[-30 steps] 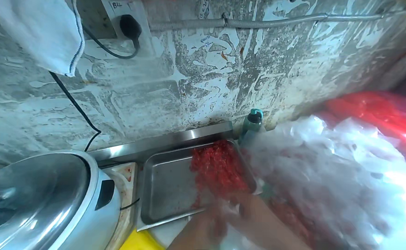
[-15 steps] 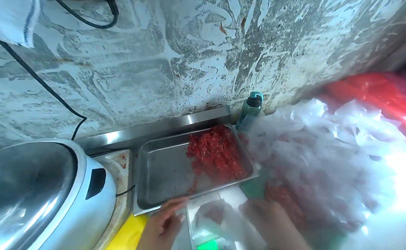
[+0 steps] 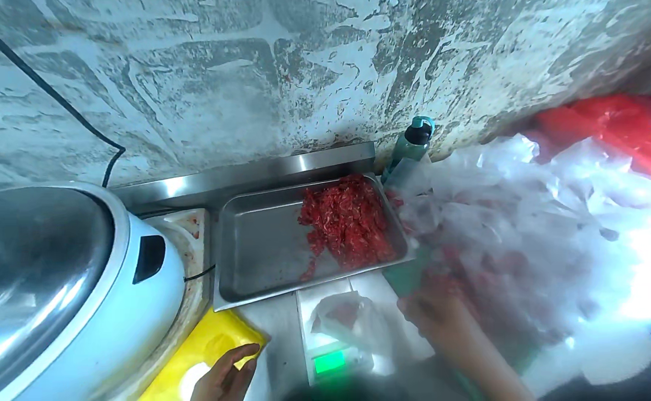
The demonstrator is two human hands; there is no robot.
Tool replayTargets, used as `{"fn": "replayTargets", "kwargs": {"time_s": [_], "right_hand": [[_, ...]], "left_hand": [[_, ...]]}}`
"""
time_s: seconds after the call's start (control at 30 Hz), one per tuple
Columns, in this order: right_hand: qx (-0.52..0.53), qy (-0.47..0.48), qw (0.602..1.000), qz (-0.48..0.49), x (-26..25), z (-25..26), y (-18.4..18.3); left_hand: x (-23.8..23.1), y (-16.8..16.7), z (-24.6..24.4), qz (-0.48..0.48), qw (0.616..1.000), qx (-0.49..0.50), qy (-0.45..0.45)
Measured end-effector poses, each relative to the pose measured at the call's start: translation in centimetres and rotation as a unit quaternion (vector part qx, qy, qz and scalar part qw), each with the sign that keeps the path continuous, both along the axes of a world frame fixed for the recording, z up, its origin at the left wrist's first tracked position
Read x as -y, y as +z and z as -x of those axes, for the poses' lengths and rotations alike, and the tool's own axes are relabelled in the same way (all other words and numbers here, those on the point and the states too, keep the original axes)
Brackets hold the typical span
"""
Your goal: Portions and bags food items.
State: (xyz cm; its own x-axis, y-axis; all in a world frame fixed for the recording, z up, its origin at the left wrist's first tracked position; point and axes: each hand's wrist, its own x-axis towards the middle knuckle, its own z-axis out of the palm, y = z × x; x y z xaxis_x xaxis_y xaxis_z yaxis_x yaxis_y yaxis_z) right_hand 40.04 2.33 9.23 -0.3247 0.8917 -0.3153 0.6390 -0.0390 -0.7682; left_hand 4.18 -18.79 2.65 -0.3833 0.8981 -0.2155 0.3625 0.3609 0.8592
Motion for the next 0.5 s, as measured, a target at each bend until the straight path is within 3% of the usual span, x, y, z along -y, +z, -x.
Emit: {"fn": "replayTargets", "kwargs": {"time_s": [0.37,0.5], "right_hand": [[-0.001,-0.010,1.000,-0.007,0.2,-0.2,-0.6],[-0.051,0.007,0.984,-0.169,1.2,0.6,-0.8]], "left_hand": [[-0.1,0.1,-0.2,0.025,1.000,-0.018,-0.007],[-0.2,-0.3,-0.6,0.046,0.999,-0.012,-0.014]]}}
